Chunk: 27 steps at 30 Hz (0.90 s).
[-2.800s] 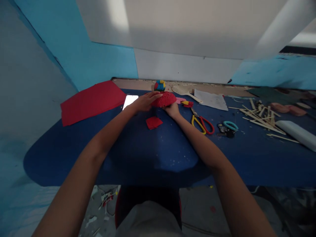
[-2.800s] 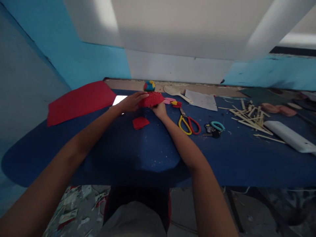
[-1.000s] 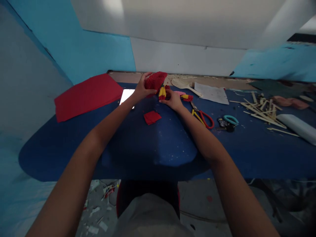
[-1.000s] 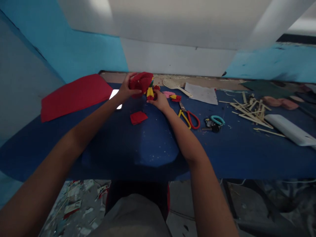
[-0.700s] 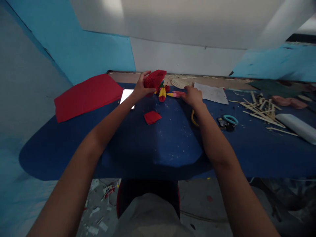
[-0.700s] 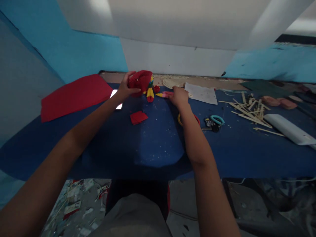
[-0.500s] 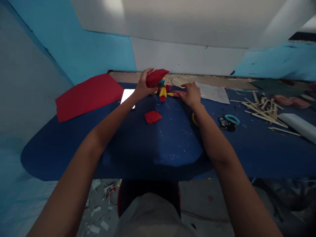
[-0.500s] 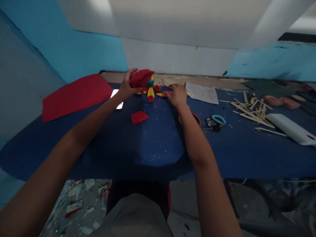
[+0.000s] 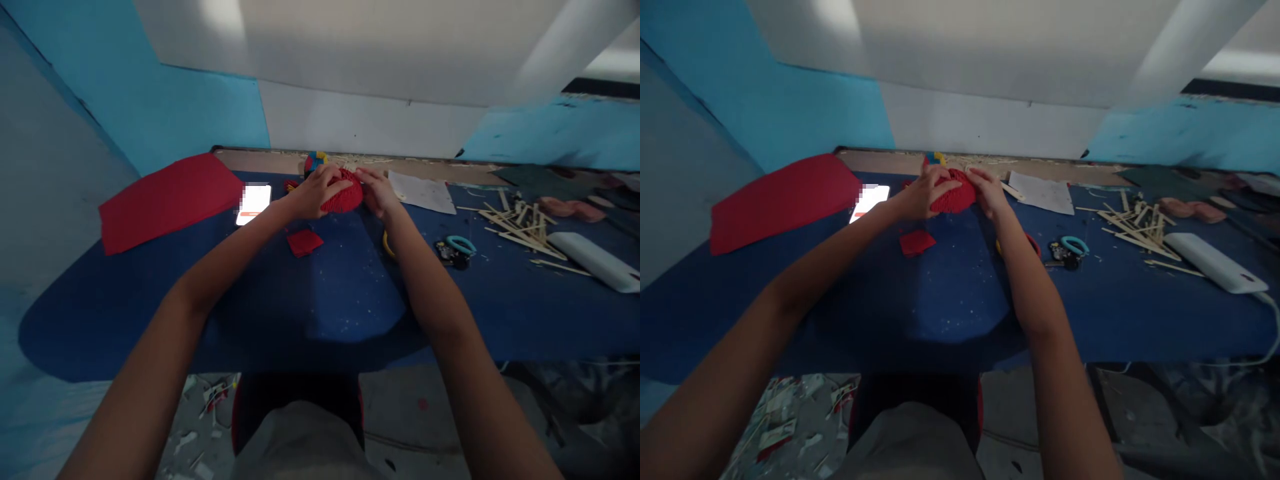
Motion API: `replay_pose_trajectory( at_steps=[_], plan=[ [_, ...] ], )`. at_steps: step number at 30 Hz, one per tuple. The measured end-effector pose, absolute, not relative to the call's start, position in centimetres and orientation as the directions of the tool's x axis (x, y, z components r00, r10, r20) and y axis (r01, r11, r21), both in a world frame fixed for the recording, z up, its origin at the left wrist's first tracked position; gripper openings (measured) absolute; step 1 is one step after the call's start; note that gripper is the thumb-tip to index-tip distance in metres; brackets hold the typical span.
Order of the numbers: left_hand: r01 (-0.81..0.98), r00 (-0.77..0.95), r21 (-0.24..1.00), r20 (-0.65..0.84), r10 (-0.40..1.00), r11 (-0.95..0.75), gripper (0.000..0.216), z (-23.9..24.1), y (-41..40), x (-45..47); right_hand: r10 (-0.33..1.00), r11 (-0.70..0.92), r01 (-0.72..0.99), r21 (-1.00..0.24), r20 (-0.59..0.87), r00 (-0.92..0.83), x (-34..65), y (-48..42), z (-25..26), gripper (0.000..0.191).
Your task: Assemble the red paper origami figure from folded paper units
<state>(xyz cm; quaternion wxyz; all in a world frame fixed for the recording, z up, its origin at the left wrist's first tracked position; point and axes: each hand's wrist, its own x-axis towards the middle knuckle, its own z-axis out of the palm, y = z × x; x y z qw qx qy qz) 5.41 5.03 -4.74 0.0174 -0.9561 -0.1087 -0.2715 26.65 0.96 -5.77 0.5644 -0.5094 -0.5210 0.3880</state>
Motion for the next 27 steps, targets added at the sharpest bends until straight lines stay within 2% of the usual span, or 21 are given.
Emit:
replay_pose_trajectory(
  at_steps=[4, 8, 11, 15, 22, 27],
  plan=[
    [0.196, 0.855, 0.027, 0.485, 0.184, -0.980, 0.058, -5.1, 5.1, 4.7, 0.978, 0.106, -0.019, -0.994, 0.101, 0.181, 25.6, 0.9, -6.5, 0.039],
    [0.191, 0.858, 0.052, 0.477, 0.192, -0.980, 0.055, -5.1, 5.3, 4.0, 0.979, 0.111, -0.058, -0.992, 0.099, 0.178, 24.8, 1.0, -6.6, 0.036],
    [0.194, 0.849, 0.053, 0.492, 0.194, -0.980, 0.060, -4.8, 5.8, 3.8, 0.966, 0.178, -0.013, -0.984, 0.172, 0.195, 24.6, 1.4, -6.6, 0.039],
    [0.238, 0.858, -0.036, 0.476, 0.193, -0.971, 0.062, -4.8, 6.5, 3.6, 0.950, 0.207, 0.067, -0.976, 0.217, 0.224, 24.5, 2.2, -6.8, 0.046],
    [0.280, 0.875, -0.118, 0.440, 0.203, -0.953, 0.060, -5.7, 6.3, 2.7, 0.951, 0.199, 0.162, -0.967, 0.230, 0.208, 24.1, 2.9, -8.1, 0.048],
    [0.278, 0.878, -0.172, 0.445, 0.177, -0.945, 0.073, -6.5, 5.9, 2.5, 0.940, 0.228, 0.185, -0.956, 0.266, 0.212, 24.0, 2.5, -8.5, 0.051]
  ],
)
